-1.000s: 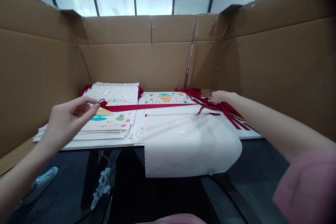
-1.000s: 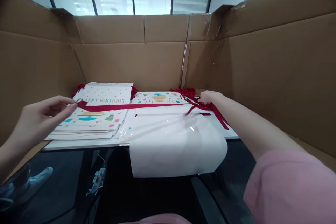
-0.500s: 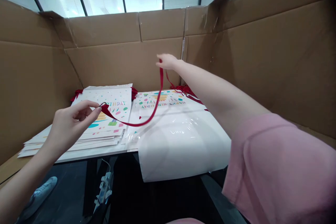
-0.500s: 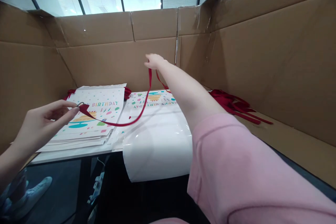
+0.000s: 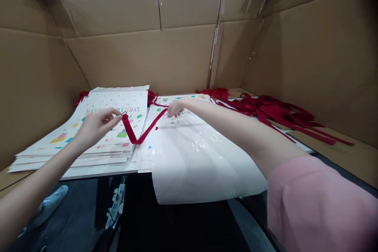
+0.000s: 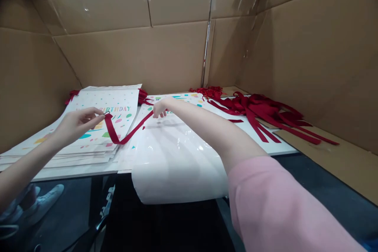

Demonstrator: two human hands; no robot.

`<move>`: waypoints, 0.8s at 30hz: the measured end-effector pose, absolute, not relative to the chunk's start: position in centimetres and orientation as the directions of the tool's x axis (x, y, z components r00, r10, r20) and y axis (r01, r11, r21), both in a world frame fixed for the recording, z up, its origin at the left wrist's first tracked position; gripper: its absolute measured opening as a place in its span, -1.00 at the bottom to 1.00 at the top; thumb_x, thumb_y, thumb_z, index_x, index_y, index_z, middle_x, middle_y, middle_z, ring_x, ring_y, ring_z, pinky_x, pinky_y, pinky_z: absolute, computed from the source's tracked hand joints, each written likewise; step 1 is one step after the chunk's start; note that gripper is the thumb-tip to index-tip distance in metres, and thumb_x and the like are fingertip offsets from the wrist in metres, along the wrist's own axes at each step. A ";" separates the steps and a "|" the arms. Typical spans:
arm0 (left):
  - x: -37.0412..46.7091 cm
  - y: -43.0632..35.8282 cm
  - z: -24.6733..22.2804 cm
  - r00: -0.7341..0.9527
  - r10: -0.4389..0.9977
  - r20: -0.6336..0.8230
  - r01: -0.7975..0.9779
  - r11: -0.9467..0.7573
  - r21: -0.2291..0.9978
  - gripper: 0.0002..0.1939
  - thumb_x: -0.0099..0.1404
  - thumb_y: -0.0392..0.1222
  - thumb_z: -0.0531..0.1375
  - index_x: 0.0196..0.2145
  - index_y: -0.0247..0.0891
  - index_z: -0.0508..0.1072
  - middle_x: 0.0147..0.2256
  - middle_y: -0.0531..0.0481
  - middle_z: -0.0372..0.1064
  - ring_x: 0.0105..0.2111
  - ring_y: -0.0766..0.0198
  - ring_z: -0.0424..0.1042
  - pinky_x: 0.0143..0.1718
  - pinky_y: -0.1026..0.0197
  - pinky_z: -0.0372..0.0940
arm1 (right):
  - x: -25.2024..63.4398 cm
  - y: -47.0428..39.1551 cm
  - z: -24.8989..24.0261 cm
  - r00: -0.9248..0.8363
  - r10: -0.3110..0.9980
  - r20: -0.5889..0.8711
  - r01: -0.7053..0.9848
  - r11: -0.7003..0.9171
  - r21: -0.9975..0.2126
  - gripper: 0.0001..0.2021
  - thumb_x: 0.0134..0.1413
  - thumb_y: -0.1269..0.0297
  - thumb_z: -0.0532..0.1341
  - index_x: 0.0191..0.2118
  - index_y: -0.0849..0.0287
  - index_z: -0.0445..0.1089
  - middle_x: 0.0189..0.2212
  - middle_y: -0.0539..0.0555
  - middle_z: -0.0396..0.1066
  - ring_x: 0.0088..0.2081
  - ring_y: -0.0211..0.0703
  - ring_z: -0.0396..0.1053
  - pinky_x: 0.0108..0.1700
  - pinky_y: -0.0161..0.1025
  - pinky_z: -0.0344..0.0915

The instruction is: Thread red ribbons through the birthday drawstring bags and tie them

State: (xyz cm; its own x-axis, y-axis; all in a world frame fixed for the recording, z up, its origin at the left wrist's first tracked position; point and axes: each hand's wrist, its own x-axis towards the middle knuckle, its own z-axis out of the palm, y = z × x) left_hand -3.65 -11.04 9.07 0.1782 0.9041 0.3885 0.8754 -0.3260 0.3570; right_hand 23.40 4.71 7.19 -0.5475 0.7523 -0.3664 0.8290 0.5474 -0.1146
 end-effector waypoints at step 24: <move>1.3 0.4 4.4 0.588 0.760 -0.276 0.767 -0.417 0.488 -0.68 0.27 0.06 0.03 -0.37 -0.23 0.42 -0.51 0.07 0.30 -0.51 0.34 0.27 -0.50 0.36 0.13 | 20.5 7.3 -1.1 -0.908 0.412 0.068 0.378 0.880 -0.287 -0.86 -0.01 0.39 0.05 -0.47 0.21 0.33 -0.48 0.07 0.31 -0.23 -0.10 0.19 -0.25 -0.24 0.05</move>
State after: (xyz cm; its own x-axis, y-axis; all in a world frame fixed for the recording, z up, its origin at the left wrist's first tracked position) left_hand 1.30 0.36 4.39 0.5884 0.7599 -0.2761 0.7670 -0.4166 0.4881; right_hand 20.51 7.29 -1.14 -0.9084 0.4125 0.0679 0.3782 0.8801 -0.2870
